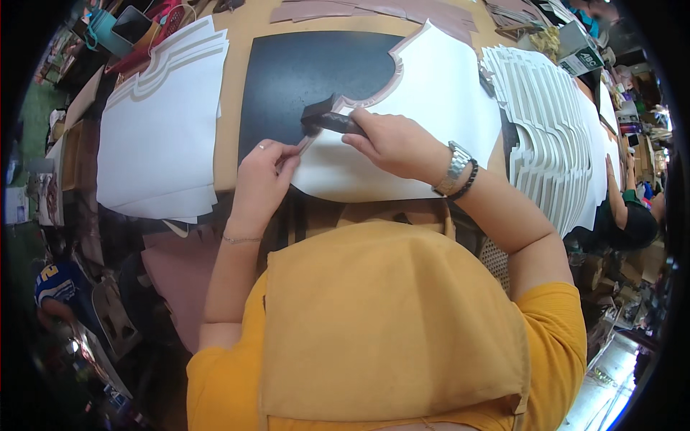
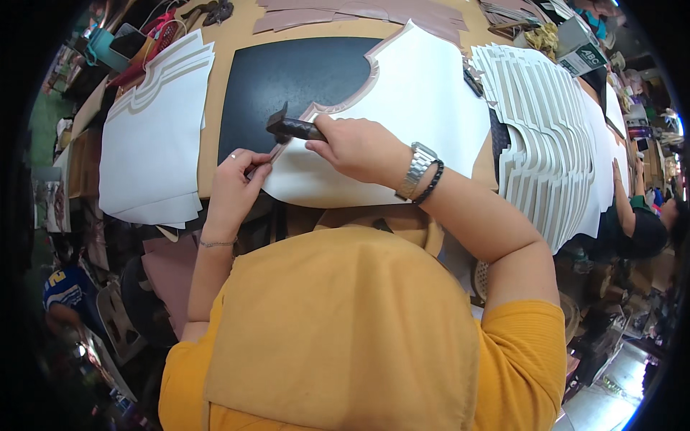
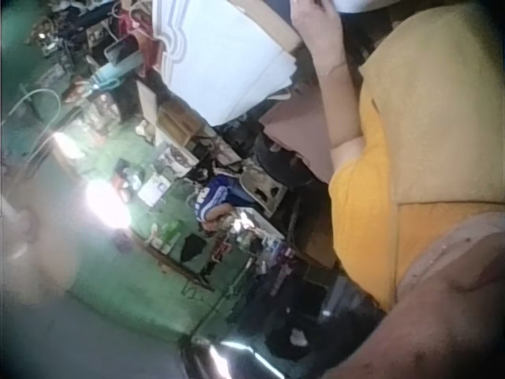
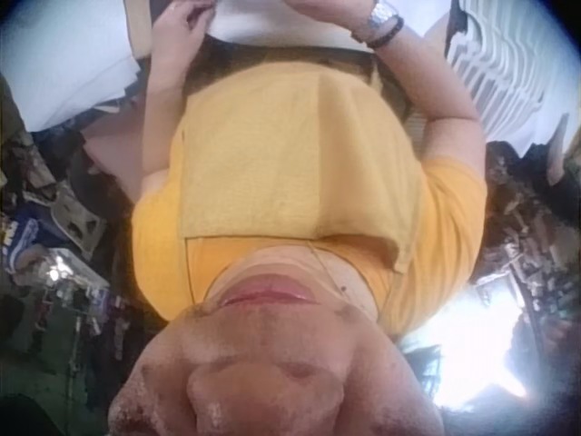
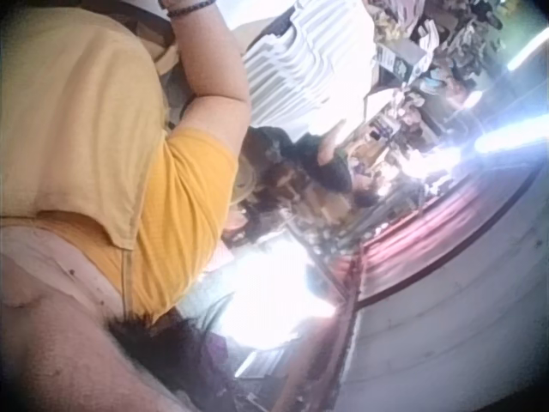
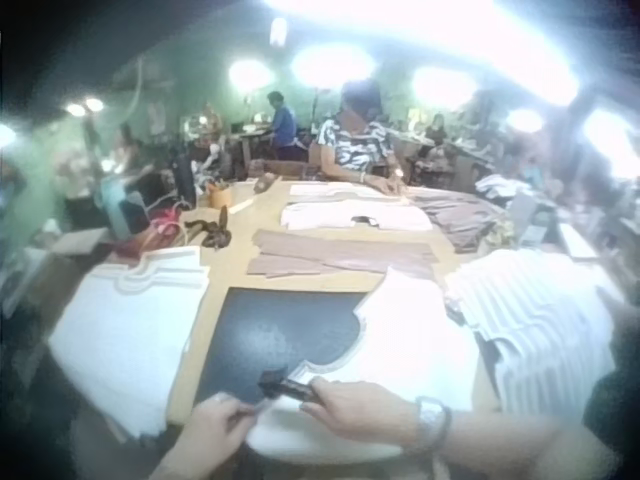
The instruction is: The person works on leather bag components at a workbench, using a hammer to tap down edges and seams on white and beige leather pieces, then stacking the components.
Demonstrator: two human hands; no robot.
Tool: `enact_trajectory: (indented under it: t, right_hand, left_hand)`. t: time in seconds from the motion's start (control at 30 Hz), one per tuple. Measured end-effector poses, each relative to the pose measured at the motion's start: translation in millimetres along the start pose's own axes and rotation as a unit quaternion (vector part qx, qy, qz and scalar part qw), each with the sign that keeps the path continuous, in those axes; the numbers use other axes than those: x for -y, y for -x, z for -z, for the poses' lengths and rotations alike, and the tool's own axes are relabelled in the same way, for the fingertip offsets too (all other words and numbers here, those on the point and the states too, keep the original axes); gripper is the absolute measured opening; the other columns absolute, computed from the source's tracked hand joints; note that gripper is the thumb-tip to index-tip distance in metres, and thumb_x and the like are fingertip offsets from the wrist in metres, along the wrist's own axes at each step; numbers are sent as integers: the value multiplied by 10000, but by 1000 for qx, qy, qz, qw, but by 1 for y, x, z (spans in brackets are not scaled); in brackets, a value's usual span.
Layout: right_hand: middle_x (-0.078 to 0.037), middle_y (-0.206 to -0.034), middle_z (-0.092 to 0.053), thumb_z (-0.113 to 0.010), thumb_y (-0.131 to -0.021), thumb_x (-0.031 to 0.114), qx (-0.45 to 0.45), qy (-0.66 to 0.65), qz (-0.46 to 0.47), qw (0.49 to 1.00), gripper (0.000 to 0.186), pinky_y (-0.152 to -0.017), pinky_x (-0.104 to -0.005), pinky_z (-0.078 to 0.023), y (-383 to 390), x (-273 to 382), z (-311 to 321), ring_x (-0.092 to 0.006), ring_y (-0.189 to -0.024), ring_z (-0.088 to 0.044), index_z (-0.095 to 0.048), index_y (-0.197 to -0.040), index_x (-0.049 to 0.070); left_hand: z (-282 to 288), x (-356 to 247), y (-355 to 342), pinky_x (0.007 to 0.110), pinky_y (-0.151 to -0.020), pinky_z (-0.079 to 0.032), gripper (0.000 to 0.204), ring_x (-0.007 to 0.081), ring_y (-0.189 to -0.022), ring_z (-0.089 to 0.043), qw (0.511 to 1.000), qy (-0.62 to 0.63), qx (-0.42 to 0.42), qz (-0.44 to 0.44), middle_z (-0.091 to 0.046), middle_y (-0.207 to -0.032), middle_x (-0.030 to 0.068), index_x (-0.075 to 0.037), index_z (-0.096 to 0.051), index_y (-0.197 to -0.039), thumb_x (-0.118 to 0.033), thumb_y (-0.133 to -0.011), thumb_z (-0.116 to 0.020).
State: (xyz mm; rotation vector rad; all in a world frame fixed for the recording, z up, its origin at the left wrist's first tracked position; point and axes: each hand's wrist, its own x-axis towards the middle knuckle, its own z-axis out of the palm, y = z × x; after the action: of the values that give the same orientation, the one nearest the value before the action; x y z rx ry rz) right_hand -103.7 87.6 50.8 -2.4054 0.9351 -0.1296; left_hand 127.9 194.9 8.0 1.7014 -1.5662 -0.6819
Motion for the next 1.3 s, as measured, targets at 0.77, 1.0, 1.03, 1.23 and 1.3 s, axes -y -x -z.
enact_trajectory:
  t: [0.77,1.0,1.03,1.23,1.3]
  right_hand:
    - [-223,-905,-686,-602,-980,313,-279,-2,-164,946,310,-741,-491,-512,67,-84,28,-434,-861,-657,-586,-1098,27]
    - [-209,-1177,-647,-635,-947,206,-352,90,-320,875,384,-916,-455,-484,158,-162,8,-390,-1085,-620,-575,-1284,30]
    - [-203,-1190,-641,-642,-942,198,-348,111,-329,871,389,-936,-457,-474,168,-172,5,-388,-1101,-610,-576,-1288,34]
    - [-201,-1187,-610,-652,-941,186,-371,99,-224,896,369,-991,-446,-435,137,-148,16,-371,-1127,-566,-586,-1266,24]
    - [-201,-1182,-603,-650,-950,195,-401,75,-177,896,363,-990,-434,-432,120,-149,15,-364,-1127,-562,-585,-1258,14]
  left_hand:
    - [42,35,-97,509,-971,-455,384,304,-1184,-579,899,-392,-173,-85,-630,-1234,111,-117,-668,-1235,-273,-886,-706]
    - [-62,-35,-45,767,-1082,-195,985,455,-1490,-206,932,-319,137,-106,-245,-1615,221,-193,-404,-1528,-798,-773,-588]
    - [-68,-35,-39,769,-1080,-192,982,458,-1493,-195,933,-318,125,-114,-235,-1619,224,-197,-402,-1529,-798,-775,-586]
    - [-77,-32,-36,781,-1071,-172,648,490,-1479,-216,939,-296,123,-126,-298,-1589,254,-237,-485,-1485,-592,-946,-549]
    - [-69,-40,-47,688,-1103,-253,542,440,-1446,-324,959,-231,142,-77,-410,-1521,250,-202,-530,-1451,-512,-1007,-494]
